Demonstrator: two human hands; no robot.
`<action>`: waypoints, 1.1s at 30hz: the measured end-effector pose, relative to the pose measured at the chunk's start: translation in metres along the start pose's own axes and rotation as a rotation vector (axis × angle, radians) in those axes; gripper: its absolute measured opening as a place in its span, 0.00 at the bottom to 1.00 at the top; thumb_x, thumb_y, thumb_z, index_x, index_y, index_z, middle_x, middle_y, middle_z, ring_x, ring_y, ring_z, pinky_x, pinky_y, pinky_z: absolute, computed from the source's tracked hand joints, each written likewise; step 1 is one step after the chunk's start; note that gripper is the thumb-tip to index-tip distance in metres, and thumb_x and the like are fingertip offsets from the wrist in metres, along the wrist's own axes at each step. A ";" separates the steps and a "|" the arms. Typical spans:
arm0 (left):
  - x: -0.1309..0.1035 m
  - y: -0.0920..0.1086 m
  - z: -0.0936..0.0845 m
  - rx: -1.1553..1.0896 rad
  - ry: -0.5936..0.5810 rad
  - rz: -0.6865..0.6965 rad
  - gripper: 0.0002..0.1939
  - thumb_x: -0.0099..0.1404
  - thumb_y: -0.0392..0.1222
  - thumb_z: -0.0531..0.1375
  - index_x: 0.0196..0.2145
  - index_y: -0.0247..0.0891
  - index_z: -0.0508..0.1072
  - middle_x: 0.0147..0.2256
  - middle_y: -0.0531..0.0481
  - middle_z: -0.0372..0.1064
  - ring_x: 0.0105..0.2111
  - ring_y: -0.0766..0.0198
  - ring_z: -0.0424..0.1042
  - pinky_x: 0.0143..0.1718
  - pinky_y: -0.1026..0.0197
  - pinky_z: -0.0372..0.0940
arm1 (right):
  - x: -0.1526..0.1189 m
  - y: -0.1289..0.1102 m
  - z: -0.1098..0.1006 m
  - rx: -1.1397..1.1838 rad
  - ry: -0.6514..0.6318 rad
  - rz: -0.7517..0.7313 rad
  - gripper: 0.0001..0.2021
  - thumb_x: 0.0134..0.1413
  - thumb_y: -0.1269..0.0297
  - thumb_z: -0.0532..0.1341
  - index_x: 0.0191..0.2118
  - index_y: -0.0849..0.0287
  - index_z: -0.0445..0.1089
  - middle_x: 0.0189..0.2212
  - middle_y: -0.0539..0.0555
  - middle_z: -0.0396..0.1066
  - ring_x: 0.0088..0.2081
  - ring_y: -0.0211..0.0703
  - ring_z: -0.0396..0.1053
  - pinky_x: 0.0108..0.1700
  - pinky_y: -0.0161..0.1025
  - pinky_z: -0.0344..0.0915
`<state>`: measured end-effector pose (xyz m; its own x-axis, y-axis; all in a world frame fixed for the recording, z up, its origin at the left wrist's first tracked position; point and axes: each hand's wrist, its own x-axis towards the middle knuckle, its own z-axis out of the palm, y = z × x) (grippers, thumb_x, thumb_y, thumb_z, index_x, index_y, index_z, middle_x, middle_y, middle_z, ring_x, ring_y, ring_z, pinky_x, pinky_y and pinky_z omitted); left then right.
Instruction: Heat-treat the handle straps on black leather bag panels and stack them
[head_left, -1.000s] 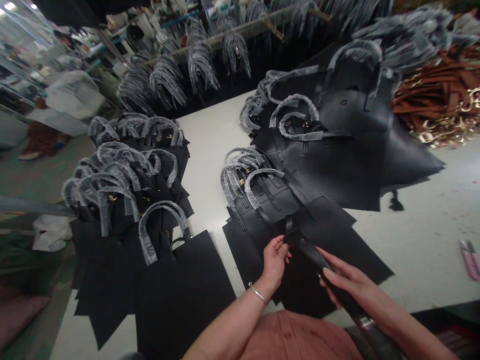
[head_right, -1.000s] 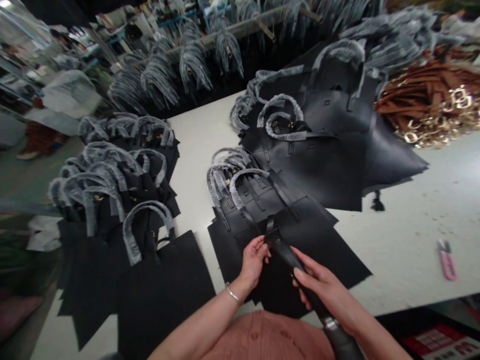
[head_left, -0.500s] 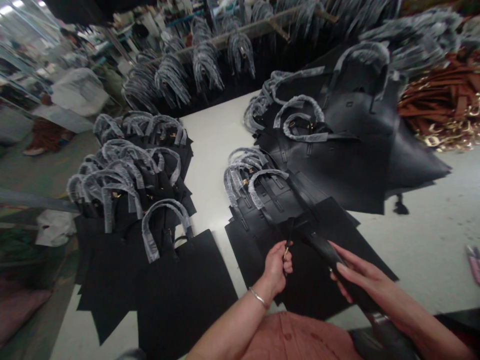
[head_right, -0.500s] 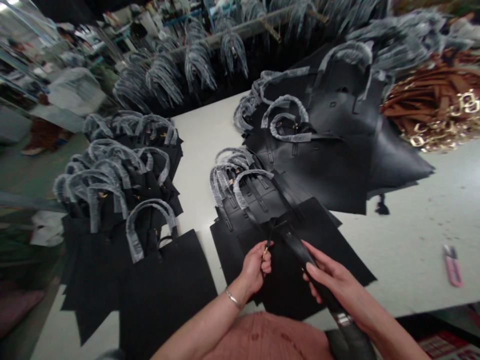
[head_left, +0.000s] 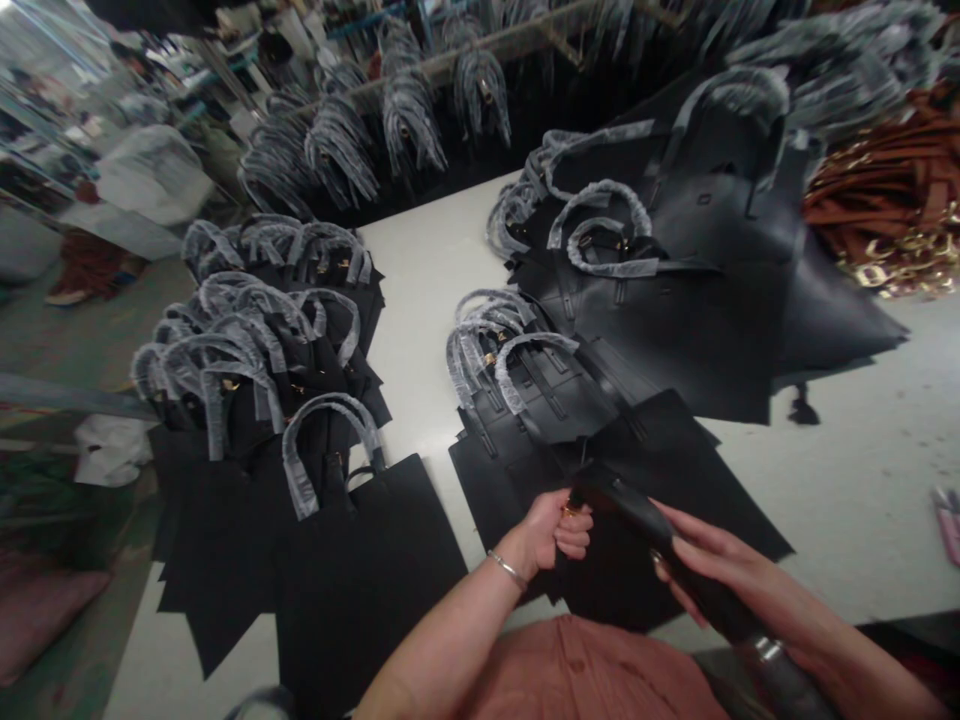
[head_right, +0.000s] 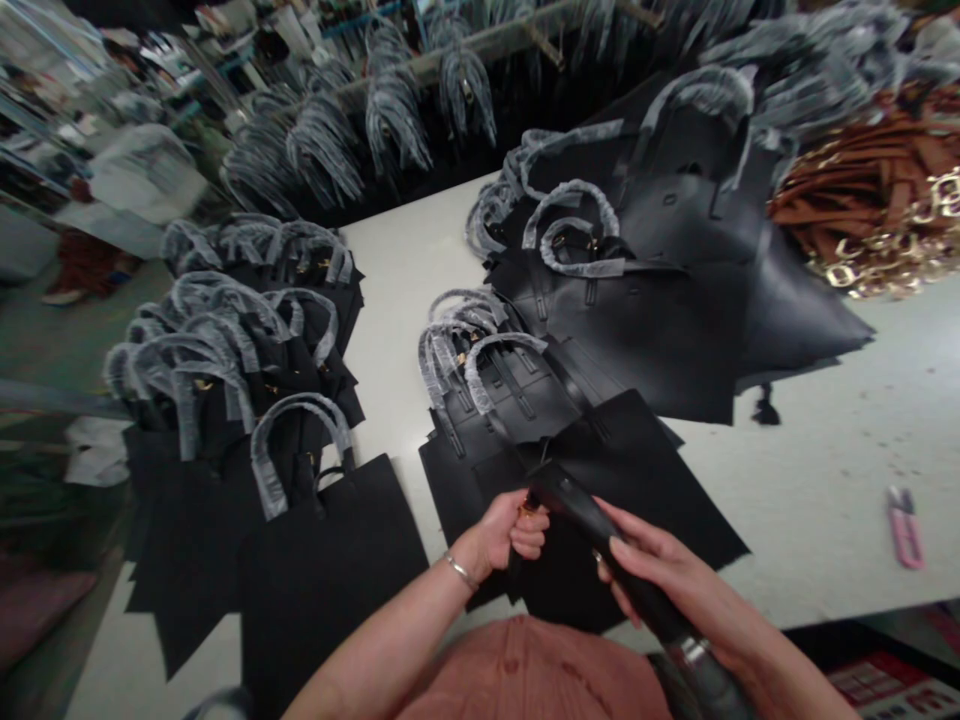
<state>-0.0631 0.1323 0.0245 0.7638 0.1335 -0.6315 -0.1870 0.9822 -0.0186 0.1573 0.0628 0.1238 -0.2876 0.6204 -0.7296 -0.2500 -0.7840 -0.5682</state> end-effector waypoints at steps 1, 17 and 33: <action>-0.002 0.000 0.001 -0.010 -0.045 -0.006 0.17 0.65 0.42 0.51 0.20 0.37 0.56 0.15 0.60 0.38 0.12 0.75 0.36 0.15 0.70 0.35 | 0.000 -0.002 -0.001 0.008 0.018 -0.021 0.37 0.53 0.52 0.64 0.66 0.50 0.53 0.28 0.51 0.72 0.21 0.35 0.64 0.22 0.32 0.59; 0.001 0.004 -0.002 0.126 -0.084 -0.196 0.19 0.66 0.46 0.48 0.19 0.39 0.49 0.15 0.60 0.39 0.12 0.74 0.37 0.13 0.71 0.36 | -0.002 0.002 0.003 -0.023 -0.064 0.070 0.34 0.55 0.54 0.63 0.66 0.51 0.53 0.29 0.50 0.71 0.21 0.33 0.65 0.21 0.30 0.61; -0.003 -0.001 0.012 0.589 0.270 0.025 0.25 0.69 0.59 0.41 0.21 0.39 0.53 0.17 0.58 0.43 0.14 0.71 0.43 0.17 0.68 0.44 | 0.000 0.003 -0.002 -0.062 0.055 -0.015 0.37 0.51 0.50 0.64 0.65 0.51 0.54 0.29 0.50 0.71 0.21 0.36 0.64 0.22 0.34 0.60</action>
<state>-0.0576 0.1322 0.0356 0.5671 0.1947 -0.8003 0.2262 0.8975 0.3786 0.1584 0.0608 0.1212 -0.2327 0.6314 -0.7397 -0.1961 -0.7754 -0.6002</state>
